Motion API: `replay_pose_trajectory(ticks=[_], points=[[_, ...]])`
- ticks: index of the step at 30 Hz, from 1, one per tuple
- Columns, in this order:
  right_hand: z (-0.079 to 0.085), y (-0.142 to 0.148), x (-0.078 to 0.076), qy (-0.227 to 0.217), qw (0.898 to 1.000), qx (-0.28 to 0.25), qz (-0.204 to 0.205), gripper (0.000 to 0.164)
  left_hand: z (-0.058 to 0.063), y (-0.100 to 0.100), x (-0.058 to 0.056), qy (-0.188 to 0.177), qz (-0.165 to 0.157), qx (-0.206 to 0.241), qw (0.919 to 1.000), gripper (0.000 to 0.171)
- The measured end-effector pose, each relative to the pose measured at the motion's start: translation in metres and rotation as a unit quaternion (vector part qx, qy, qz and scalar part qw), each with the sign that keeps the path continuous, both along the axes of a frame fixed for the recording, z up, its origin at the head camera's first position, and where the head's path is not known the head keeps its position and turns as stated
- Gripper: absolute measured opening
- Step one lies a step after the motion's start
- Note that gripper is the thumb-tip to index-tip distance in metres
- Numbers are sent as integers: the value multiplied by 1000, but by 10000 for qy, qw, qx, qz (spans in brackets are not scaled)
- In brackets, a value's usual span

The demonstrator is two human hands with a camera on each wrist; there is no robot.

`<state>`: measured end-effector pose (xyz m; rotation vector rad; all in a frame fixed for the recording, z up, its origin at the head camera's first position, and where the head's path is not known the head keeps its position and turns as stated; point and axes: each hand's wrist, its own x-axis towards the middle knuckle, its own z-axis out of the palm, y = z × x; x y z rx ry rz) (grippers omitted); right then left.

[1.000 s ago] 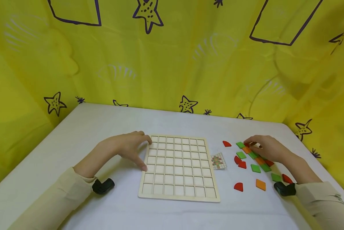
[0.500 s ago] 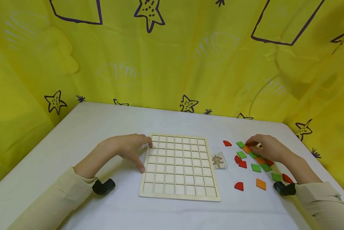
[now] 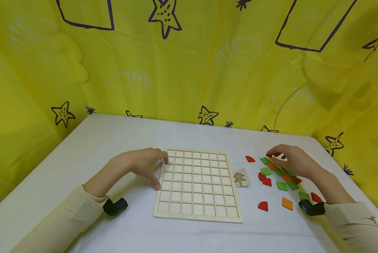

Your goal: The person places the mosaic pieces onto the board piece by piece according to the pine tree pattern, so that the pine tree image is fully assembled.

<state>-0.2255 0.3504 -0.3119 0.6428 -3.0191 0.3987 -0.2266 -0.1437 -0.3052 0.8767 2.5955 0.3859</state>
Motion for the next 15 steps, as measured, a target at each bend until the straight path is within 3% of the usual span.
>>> replay_pose_trajectory(ticks=[15], points=[[14, -51, 6, 487, 9959, -216, 732, 27, -1, 1, 0, 65, -102, -59, 9999, 74]])
